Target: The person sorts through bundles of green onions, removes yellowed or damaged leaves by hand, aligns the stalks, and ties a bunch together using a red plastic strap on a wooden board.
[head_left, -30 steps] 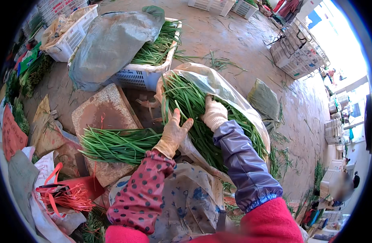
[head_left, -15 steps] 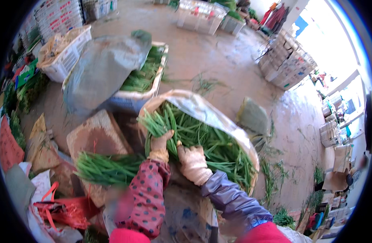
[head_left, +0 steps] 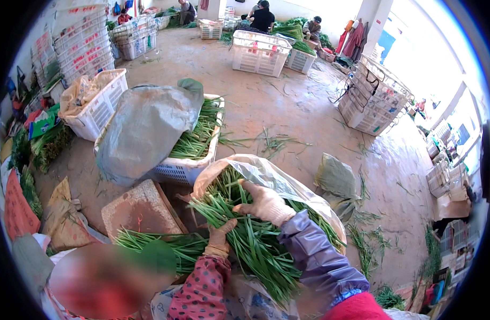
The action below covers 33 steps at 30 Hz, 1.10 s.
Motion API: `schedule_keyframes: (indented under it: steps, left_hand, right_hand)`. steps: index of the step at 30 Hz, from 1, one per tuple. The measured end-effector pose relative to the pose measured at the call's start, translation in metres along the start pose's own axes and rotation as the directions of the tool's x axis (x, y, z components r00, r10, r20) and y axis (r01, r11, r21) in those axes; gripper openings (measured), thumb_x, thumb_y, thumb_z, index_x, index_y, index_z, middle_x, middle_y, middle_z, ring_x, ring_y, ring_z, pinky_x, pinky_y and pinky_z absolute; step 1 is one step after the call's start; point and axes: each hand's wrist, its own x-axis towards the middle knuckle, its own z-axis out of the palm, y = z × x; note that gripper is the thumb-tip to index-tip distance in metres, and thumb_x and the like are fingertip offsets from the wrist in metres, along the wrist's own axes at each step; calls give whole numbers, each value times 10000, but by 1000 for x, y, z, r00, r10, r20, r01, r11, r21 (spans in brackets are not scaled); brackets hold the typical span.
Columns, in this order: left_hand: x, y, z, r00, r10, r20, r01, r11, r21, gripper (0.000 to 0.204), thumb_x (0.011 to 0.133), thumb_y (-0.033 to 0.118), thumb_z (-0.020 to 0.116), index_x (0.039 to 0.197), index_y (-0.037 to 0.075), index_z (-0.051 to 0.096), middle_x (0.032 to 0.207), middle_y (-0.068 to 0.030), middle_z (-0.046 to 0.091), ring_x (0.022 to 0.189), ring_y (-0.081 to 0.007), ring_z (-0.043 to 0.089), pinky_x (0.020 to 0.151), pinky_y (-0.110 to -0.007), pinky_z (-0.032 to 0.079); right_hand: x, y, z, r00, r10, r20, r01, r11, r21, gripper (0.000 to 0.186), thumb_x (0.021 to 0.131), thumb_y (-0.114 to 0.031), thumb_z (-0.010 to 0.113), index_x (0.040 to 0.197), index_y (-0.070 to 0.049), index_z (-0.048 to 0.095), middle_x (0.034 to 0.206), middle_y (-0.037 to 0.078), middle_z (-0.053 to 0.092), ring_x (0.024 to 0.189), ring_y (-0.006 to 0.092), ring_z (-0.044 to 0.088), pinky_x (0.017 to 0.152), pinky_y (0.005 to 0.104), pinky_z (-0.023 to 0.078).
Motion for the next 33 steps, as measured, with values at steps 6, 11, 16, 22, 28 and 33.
schedule_keyframes:
  steps: [6,11,16,22,28,33]
  left_hand:
    - [-19,-5,23,997,-75,13,76,989,-125,510,697,-18,780,1162,51,581,1051,-34,636,950,-183,612,818,-343,531]
    - [-36,7,18,990,-93,105,99,994,-56,541,704,-7,767,1197,66,555,1043,-32,616,974,-202,598,855,-371,517]
    - [-30,14,20,945,103,310,-158,975,157,530,733,42,752,1213,51,527,1087,-42,592,985,-210,586,860,-386,506]
    - [-59,-23,100,838,-16,546,349,784,-513,498,973,366,436,1391,109,354,1280,-42,513,1137,-181,528,975,-380,439]
    - [-70,-39,149,967,70,246,-32,987,-157,666,697,9,706,1301,61,428,1041,-120,627,940,-279,617,791,-343,504]
    - [-115,15,152,894,155,420,-448,288,846,909,609,202,821,1346,-3,329,1160,-221,555,1041,-424,546,858,-489,449]
  right_hand:
    - [19,25,42,973,189,-135,-177,979,96,965,767,-510,688,1454,-8,234,1337,284,467,1291,368,421,1034,376,357]
    - [3,15,47,994,78,72,-100,911,399,780,893,-534,524,1420,1,314,1309,263,500,1254,368,458,1016,366,372]
    - [-12,-23,-5,920,-203,336,152,974,170,894,715,-468,750,1386,-26,358,1241,228,560,1171,285,545,960,368,411]
    - [-75,-34,-53,985,76,152,-48,982,-180,1052,560,-405,811,1392,25,333,956,278,640,936,349,647,792,380,500]
    - [-108,-17,-37,977,86,-194,-17,943,333,908,567,-237,851,1352,-48,436,1105,131,642,995,249,622,885,333,481]
    - [-99,36,-7,894,172,-414,93,832,547,561,656,-179,835,1150,-37,610,1016,59,674,916,142,624,823,312,505]
